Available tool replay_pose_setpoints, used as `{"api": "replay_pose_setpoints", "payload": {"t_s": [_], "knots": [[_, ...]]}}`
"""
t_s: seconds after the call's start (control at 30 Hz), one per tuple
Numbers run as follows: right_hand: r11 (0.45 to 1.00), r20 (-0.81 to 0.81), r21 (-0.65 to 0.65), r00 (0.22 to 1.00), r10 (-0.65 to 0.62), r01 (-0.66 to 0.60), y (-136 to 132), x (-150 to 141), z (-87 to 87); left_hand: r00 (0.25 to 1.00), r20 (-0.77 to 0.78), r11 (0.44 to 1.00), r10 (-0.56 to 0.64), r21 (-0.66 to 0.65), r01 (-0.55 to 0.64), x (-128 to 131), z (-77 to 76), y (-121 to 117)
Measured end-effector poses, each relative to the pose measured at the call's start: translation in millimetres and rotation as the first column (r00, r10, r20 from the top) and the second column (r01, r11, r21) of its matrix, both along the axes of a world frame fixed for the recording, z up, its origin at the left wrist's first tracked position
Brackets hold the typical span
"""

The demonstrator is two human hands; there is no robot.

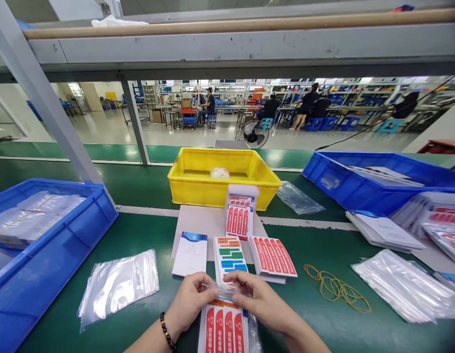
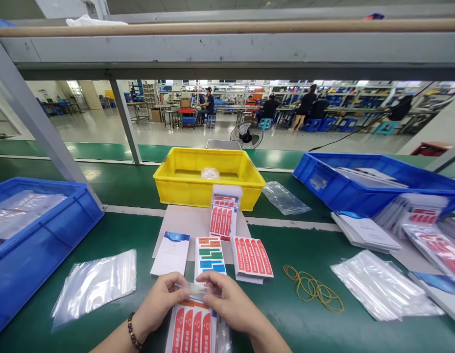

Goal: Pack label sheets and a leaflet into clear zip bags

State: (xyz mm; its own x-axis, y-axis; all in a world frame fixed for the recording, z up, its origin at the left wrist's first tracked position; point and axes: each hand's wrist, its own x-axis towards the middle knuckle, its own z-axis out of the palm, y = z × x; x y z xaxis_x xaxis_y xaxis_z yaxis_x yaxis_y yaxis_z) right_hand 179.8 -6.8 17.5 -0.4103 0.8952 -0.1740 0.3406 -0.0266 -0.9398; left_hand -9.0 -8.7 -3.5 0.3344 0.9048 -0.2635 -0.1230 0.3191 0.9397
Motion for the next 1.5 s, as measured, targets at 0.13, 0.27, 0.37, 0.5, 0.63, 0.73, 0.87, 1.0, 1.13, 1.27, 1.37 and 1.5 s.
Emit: {"api": "replay_pose_setpoints", "payload": {"t_s": [0.13,0.27,0.37,0.5,0.63,0.73,0.87,1.0,1.13,1.27,1.37,1.5], "knots": [[1.0,0.025,-0.012,0.999,-0.024,0.024,0.4,-3.0,-1.1,0.995,-0.087,0.999,0.038,0.02,-0.037,1.7,1.0,0.0],[0.999,0.047,0.022,0.998,-0.046,0.045,0.3,-9.7,-1.7,0.994,-0.105,0.997,0.037,0.064,-0.031,1.7,1.8,-0.4],[0.997,0.06,0.056,0.996,-0.063,0.06,-0.8,-13.2,-1.0,0.993,-0.111,0.997,0.05,0.07,-0.042,2.7,2.5,-1.4],[0.998,0.082,0.06,0.996,-0.02,0.015,-4.8,-19.1,1.8,0.997,-0.068,1.0,0.025,0.001,-0.025,6.1,2.8,-4.7],[0.996,0.159,0.084,0.987,0.02,-0.034,-9.2,-23.6,2.4,0.993,-0.114,0.998,-0.013,0.058,0.02,8.0,-0.5,-7.2],[0.992,0.209,0.093,0.976,0.065,-0.086,-9.3,-20.5,0.0,0.984,-0.17,0.993,-0.051,0.094,0.068,6.9,-0.1,-8.3],[0.982,0.276,0.134,0.957,0.091,-0.133,-6.2,-12.1,-5.6,0.903,-0.43,0.923,-0.013,0.342,0.176,0.4,18.5,-12.8],[0.949,0.376,0.283,0.926,0.025,-0.14,-3.7,-8.3,-10.5,0.69,-0.7,0.833,0.184,0.485,0.269,-24.5,47.0,-16.4],[0.902,0.46,0.411,0.885,-0.079,-0.133,-1.8,-7.6,-15.1,0.296,-0.934,0.949,0.201,0.26,0.176,-77.0,55.0,-10.6],[0.857,0.421,0.509,0.891,-0.167,-0.08,-0.2,-6.8,-20.1,0.13,-0.978,0.986,0.164,0.165,0.0,-133.4,38.7,-5.4],[0.864,0.367,0.502,0.915,-0.165,-0.045,-0.6,-7.1,-20.4,0.133,-0.985,0.994,0.112,0.11,-0.026,-157.1,26.7,-6.4],[0.909,0.286,0.417,0.947,-0.147,0.015,-3.9,-12.1,-12.1,0.195,-0.972,0.991,0.128,0.133,0.015,-155.4,29.8,-9.0]]}}
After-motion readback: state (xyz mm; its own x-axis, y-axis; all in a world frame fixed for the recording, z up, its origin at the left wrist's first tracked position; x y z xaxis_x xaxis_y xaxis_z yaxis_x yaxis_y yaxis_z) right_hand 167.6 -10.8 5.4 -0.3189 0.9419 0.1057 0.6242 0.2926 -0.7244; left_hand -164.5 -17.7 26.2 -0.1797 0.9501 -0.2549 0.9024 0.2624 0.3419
